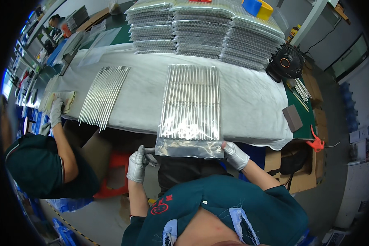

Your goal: The person arranges metal rods on a table, places them into plastic bags, and uses a sanding block to smooth the ends of the rods. The person then places the rods back into the bags and stacks them.

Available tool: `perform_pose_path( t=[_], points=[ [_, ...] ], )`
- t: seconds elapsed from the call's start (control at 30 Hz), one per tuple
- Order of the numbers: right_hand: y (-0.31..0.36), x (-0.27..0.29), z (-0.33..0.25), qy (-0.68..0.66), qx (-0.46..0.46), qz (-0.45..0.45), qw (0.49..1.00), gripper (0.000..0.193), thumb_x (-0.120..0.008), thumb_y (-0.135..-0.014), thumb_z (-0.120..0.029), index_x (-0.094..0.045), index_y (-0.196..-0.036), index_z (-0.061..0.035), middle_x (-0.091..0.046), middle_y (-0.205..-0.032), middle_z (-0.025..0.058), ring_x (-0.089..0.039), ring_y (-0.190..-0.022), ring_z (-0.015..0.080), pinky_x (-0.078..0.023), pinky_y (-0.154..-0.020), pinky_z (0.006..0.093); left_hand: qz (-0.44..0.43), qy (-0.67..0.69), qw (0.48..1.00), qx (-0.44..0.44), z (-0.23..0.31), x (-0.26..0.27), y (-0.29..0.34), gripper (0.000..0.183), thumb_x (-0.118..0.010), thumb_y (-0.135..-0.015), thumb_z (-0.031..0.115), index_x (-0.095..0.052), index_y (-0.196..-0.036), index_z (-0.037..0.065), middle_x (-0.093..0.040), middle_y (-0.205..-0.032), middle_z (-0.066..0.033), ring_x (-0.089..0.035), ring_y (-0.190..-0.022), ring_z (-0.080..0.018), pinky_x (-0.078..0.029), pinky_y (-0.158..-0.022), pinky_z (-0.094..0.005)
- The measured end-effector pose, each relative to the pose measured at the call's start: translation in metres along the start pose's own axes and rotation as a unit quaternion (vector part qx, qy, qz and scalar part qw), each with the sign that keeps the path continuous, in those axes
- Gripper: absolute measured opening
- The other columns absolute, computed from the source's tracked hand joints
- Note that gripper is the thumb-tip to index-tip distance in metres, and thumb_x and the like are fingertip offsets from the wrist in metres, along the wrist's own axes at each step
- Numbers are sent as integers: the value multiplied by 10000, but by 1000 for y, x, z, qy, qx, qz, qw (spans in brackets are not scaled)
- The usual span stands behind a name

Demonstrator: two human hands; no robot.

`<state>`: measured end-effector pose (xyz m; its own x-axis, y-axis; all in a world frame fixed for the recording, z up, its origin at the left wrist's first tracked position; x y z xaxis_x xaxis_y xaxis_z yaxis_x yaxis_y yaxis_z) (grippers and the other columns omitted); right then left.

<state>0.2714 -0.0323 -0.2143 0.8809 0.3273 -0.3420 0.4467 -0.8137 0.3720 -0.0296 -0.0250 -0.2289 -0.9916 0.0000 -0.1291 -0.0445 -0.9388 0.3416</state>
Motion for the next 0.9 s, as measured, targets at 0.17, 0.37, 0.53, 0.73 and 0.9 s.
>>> perform_pose_path(
  t=[0.17, 0.37, 0.53, 0.73, 0.9],
  points=[
    [-6, -11, -1, -48, 0, 46, 998, 650, -474, -890, -531, -558, -1163, 53, -620, -1096, 114, -585, -1004, 166, -428, -936, 303, -18, 6, 999, -29, 7, -31, -13, 449, -467, -944, 377, -620, -986, -43, -654, -776, -91, -605, -615, -124, -483, -575, -236],
    [-6, 0, 12, -5, 19, 106, 994, 546, -465, -912, -501, -642, -1077, -12, -652, -1003, 68, -580, -907, 107, -439, -834, 245, -52, 34, 998, 12, 10, -53, -20, 341, -527, -925, 320, -615, -857, -3, -628, -668, -83, -586, -545, -133, -462, -533, -239],
    [-9, 14, 28, 29, -14, 129, 991, 586, -514, -871, -535, -627, -1069, 4, -638, -1029, 85, -579, -967, 149, -434, -883, 289, -72, 29, 997, 7, 8, -53, -18, 345, -524, -927, 317, -584, -769, 16, -591, -569, -90, -550, -477, -145, -435, -487, -238],
    [2, 6, 2, 120, 62, 117, 984, 581, -435, -910, -540, -681, -986, -18, -658, -949, 55, -554, -903, 128, -410, -876, 281, -70, 13, 997, 8, 9, -52, -11, 379, -506, -933, 337, -568, -733, 20, -577, -545, -95, -535, -466, -144, -421, -473, -234],
    [8, 21, 24, 134, -44, 103, 985, 520, -468, -915, -495, -695, -962, -30, -664, -945, 61, -557, -908, 121, -411, -880, 283, -68, 15, 997, 28, 6, -48, -6, 381, -503, -935, 332, -575, -746, 9, -576, -544, -96, -528, -462, -142, -418, -472, -239]
  ],
)
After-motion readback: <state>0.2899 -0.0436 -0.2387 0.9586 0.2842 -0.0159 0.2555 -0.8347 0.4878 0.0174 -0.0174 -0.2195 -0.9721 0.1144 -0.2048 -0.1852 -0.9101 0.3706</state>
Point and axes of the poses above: each hand's wrist, its own y-axis away from the middle knuckle, its own x-axis out of the back of the hand, z = x × y, the point moved 7 cm from there along -y, towards the middle knuckle
